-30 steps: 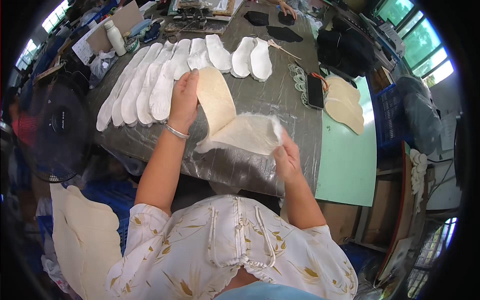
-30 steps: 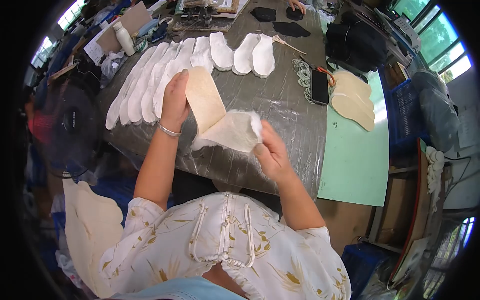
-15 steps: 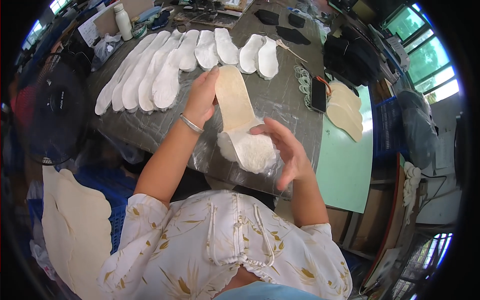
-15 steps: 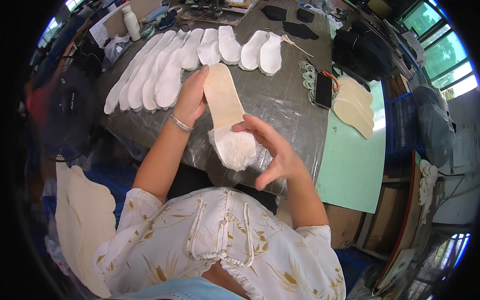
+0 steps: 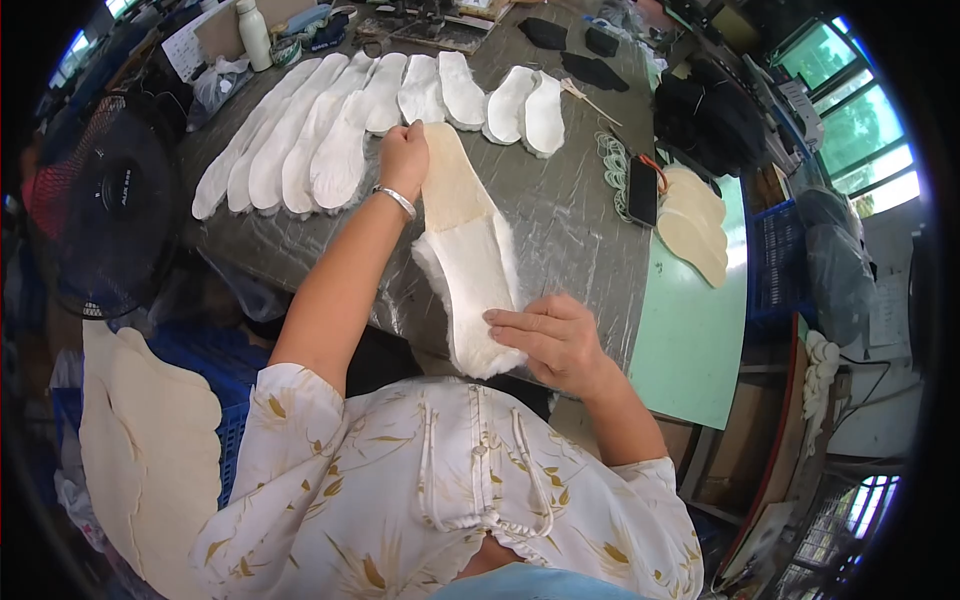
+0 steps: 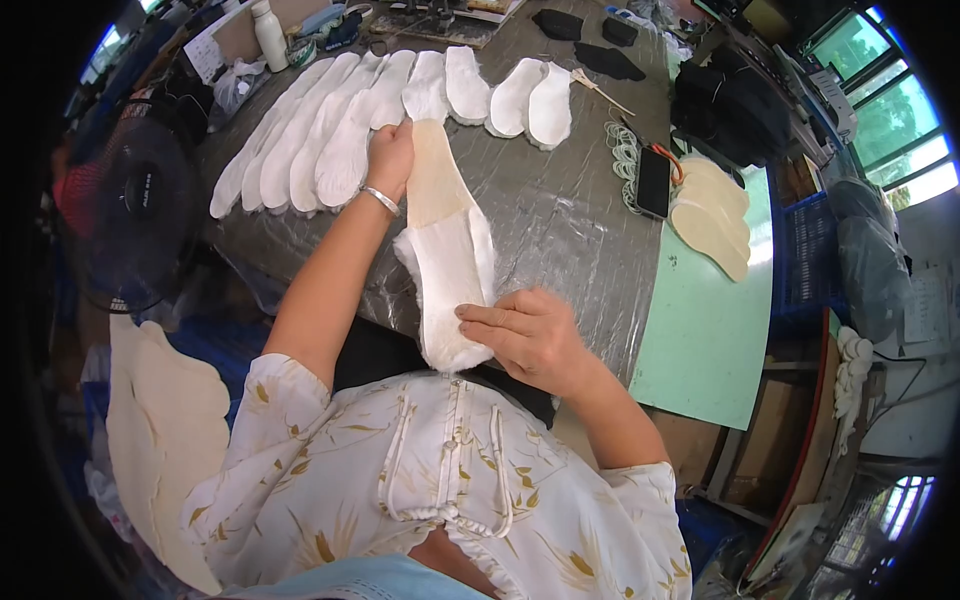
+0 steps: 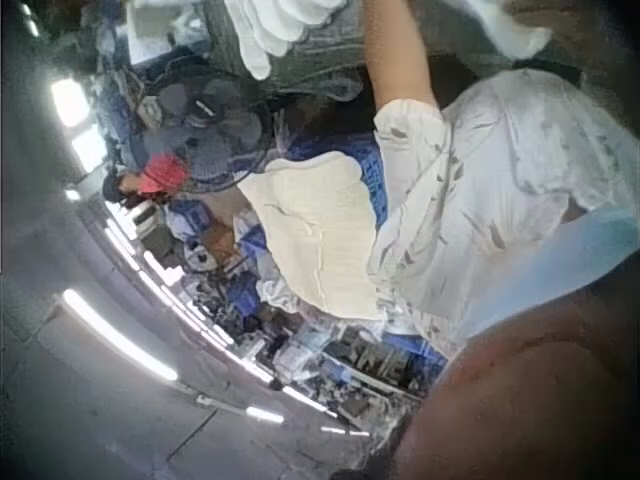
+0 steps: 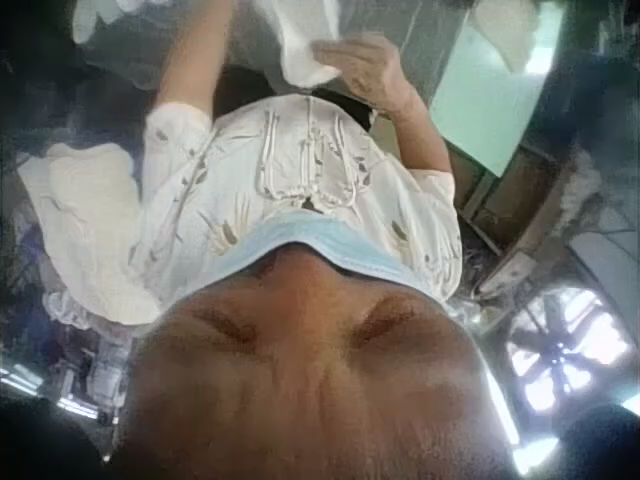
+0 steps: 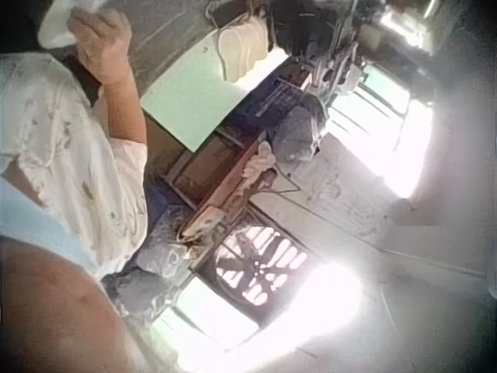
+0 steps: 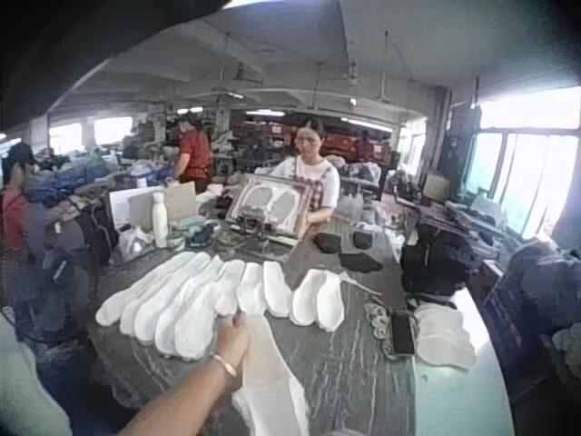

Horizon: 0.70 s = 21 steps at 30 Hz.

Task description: Manually aligning and adhering cushioned insole components for shoe production.

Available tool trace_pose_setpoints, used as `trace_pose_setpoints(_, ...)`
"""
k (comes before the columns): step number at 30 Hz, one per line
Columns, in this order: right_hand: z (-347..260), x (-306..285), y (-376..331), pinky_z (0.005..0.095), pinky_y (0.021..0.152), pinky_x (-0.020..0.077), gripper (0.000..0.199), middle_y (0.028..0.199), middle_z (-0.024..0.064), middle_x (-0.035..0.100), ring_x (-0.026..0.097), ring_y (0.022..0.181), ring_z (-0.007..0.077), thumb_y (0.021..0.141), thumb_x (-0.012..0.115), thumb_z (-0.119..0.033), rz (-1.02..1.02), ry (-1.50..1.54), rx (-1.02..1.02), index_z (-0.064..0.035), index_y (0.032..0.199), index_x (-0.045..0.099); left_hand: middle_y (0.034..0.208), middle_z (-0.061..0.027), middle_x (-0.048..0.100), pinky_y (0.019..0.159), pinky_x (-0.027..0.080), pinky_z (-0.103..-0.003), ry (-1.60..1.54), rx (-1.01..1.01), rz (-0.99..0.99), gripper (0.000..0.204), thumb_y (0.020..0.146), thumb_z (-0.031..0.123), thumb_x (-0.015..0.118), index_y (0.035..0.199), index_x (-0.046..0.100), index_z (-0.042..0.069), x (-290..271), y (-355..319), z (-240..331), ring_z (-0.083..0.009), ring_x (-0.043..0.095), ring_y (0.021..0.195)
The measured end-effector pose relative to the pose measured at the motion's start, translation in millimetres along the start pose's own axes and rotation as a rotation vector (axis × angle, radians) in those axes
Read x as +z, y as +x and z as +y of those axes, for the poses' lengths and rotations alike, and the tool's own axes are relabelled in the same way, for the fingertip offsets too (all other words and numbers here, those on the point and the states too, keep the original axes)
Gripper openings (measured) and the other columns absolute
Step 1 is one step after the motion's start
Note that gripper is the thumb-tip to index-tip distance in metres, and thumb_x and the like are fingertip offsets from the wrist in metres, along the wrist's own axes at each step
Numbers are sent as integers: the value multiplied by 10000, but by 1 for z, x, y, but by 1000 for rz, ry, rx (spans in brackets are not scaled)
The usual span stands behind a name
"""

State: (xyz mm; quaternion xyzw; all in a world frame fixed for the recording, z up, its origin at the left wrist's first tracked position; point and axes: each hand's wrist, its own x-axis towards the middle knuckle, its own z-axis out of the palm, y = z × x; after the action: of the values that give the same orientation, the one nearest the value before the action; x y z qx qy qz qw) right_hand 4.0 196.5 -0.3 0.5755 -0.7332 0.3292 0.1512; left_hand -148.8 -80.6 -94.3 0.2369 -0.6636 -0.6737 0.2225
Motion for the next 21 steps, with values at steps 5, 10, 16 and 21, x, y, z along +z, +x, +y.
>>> trace_pose_setpoints(5,-46,-2,-22,303,666,450,216,991,18,723,631,805,166,740,694,-89,-55,249,-109,-85,954,722,822,-279,665,764,502,-455,384,109,435,403,927,316,564,845,619,-75,-59,58,-33,-425,653,808)
trace_pose_setpoints(10,-27,-10,-25,313,725,431,284,990,-1,724,615,840,186,710,694,-74,-39,203,113,-103,990,726,776,-87,640,664,472,-311,-38,87,65,404,958,350,585,879,615,-45,-50,32,2,-149,562,694)
trace_pose_setpoints(16,-14,-16,1,313,751,426,429,958,-13,722,609,826,171,691,731,-68,53,13,38,-115,1116,698,716,-32,599,588,427,-254,-105,237,8,357,985,315,565,886,607,-25,-31,-20,39,-84,506,646)
trace_pose_setpoints(21,-13,-28,9,344,786,460,313,987,24,723,637,884,200,687,697,-45,56,-5,64,-92,995,669,648,36,530,513,357,-218,-228,384,-51,304,994,283,567,869,592,8,-29,-44,64,-33,430,582)
